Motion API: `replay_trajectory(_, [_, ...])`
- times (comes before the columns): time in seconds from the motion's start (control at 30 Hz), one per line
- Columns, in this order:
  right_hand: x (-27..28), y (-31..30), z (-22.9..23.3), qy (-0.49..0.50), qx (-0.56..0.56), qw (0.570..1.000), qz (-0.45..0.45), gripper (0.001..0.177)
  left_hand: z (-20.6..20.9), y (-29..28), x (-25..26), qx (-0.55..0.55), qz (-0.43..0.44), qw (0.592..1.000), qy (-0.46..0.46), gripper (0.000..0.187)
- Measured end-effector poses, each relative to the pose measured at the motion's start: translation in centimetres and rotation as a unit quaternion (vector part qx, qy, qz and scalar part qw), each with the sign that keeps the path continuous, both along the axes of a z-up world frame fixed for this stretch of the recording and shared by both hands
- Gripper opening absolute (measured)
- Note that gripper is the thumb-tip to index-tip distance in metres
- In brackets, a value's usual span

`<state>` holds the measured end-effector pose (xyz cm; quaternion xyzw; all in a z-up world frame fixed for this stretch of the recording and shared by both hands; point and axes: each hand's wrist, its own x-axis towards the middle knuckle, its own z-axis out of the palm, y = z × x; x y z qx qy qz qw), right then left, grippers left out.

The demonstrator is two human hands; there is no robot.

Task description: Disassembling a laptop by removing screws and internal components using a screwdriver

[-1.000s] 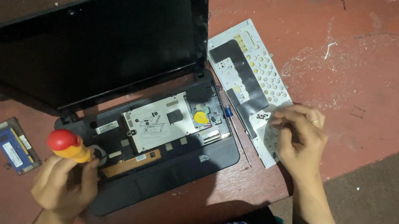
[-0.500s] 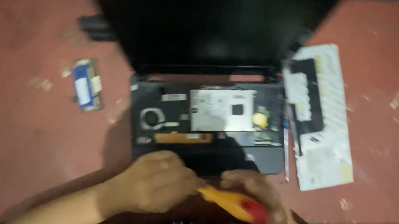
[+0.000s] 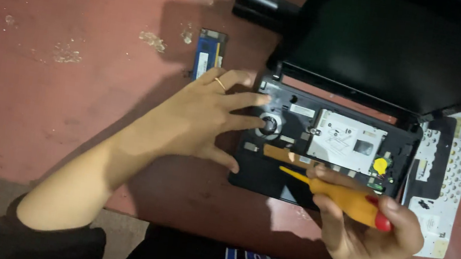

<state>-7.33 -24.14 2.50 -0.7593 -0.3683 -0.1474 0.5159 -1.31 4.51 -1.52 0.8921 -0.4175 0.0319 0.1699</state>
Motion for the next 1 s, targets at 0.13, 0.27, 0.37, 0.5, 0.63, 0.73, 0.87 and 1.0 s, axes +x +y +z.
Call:
replay_trajectory(0.13, [0.0,2.1,-0.1,-0.012,0.042,0.999,-0.012,0.061,-0.4,0.1,0.0,-0.019,0.001,1.0,-0.014,0.077])
replay_trajectory(0.27, [0.4,3.7,0.6,0.03,-0.086,0.996,0.021,0.061,-0.7,0.0,0.0,-0.038,0.0,0.999,-0.027,0.079])
replay_trajectory(0.37, [1.2,4.7,-0.6,0.009,-0.027,0.998,0.051,0.063,-0.6,-0.2,0.3,-0.051,0.002,0.999,-0.013,0.077])
replay_trajectory(0.5, [2.1,5.1,-1.7,0.004,0.022,0.998,0.053,0.056,-0.4,0.1,0.4,-0.078,-0.008,0.997,0.012,0.066])
replay_trajectory(0.63, [2.0,5.0,-0.9,-0.005,-0.024,0.998,0.049,0.054,-0.6,-0.2,0.5,-0.048,-0.008,0.999,0.008,0.068])
replay_trajectory(0.73, [1.8,4.5,-0.6,-0.115,-0.153,0.981,0.012,0.06,-0.4,-0.2,0.5,-0.039,-0.005,0.999,0.023,0.07])
replay_trajectory(0.87, [1.5,5.1,0.4,-0.165,-0.22,0.961,-0.002,0.069,-0.3,-0.1,0.4,-0.051,-0.004,0.999,0.017,0.068])
replay_trajectory(1.0, [1.9,4.3,-0.9,-0.182,-0.253,0.949,-0.057,0.081,-0.1,0.0,0.4,-0.077,-0.006,0.997,0.024,0.067])
